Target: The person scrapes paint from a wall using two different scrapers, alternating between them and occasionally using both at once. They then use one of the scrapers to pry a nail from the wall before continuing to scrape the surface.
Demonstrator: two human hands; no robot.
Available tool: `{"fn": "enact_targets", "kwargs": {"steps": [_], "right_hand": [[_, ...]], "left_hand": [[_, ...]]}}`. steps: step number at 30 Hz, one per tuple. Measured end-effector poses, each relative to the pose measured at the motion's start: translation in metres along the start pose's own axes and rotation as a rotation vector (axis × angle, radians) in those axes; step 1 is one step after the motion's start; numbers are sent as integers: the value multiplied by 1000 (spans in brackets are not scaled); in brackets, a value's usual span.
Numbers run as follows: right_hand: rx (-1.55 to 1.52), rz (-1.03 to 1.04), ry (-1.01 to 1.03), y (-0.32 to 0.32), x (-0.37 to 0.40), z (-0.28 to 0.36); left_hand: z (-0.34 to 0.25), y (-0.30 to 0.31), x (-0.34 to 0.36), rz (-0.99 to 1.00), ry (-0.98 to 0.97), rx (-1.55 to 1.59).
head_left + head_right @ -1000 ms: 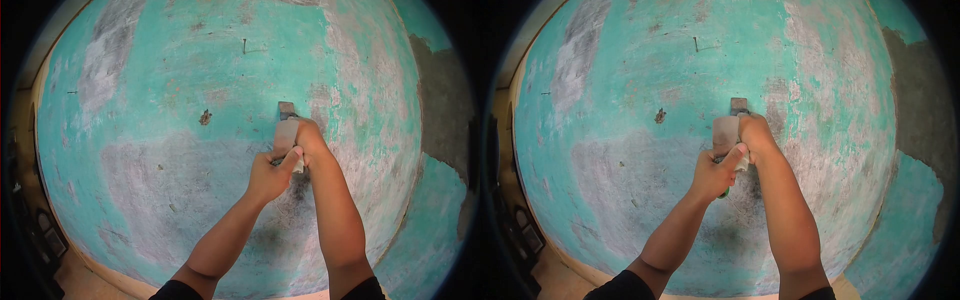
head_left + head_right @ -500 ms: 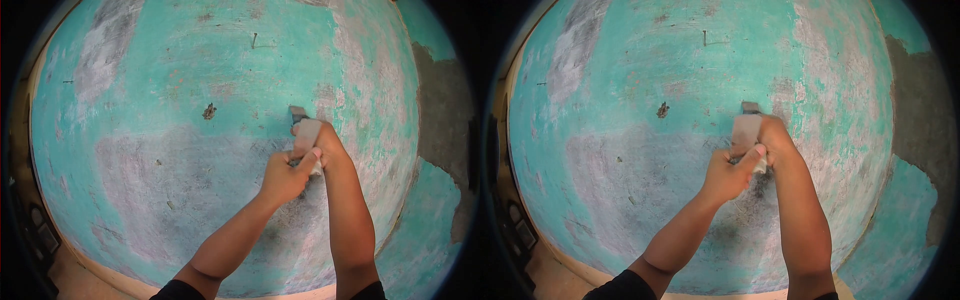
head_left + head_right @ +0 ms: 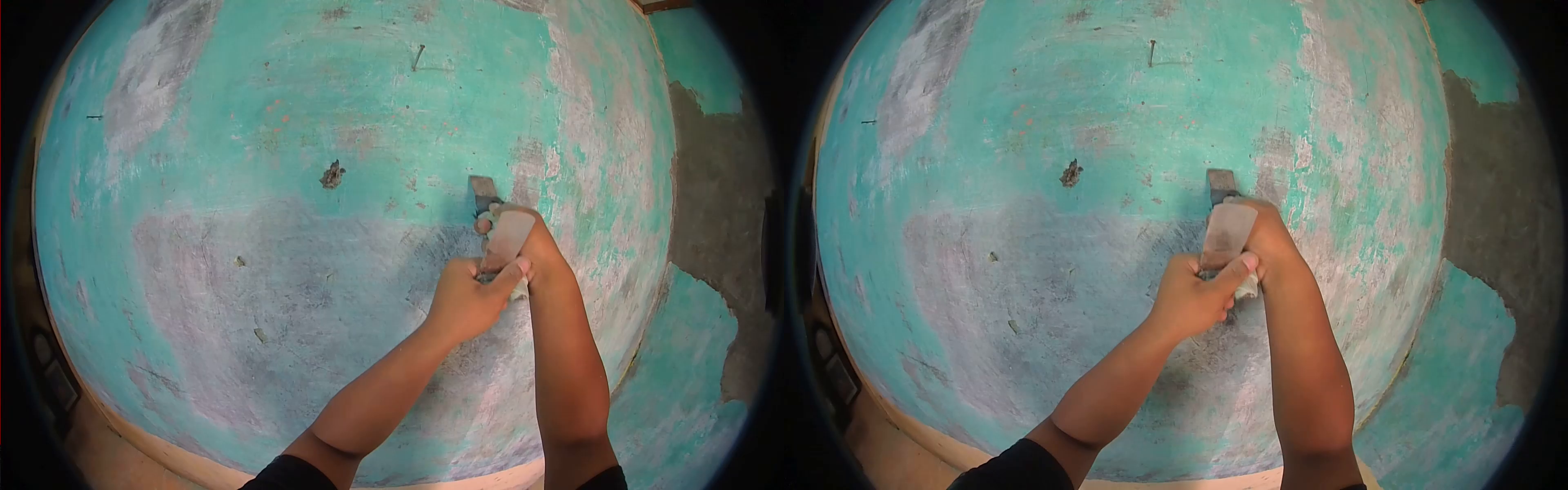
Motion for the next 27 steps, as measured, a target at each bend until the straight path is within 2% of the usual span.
{"fn": "enact_targets", "kwargs": {"steps": [1,3,4,6,8,11,13,16,18,20,23,26,27], "right_hand": [[-8,1,-4,-3,3,3],[-508,-71,-222,-5,16,10],[-465,-85,-224,-7,20,15],[13,89,-14,1,7,0],[154,84,21,1,6,0],[-165,-103,-156,-7,19,9],[-402,-106,-223,-10,20,8],[-514,-23,-225,-10,21,4],[-397,-68,-175,-12,20,2],[-430,-121,-240,-13,17,-2],[-456,-208,-209,-23,24,13],[-398,-60,-216,-23,20,6],[-403,-82,-229,-25,20,6]], "left_hand": [[1,0,-2,5,9,-13],[-4,-2,-6,-15,-25,42],[-6,-3,-4,-27,-39,66],[-7,-3,4,-27,-2,5],[-7,-2,8,-14,1,-13],[5,-2,3,2,-29,-3],[11,-1,0,-29,-29,-32],[1,1,8,-24,-18,-14],[1,1,13,-8,-27,-12],[3,4,10,-21,-19,-3],[10,8,6,-57,15,16],[1,12,12,-54,-20,28],[2,12,16,-32,-20,20]]}}
Point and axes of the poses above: each hand's wrist, its own x-axis away from the middle knuckle, its own y-axis out of the back of the hand, z = x × y, the point moved 5 cm from there along -x, towards the middle knuckle, and after that the axes turned 9 degrees about -y, right-handed, at the moved point
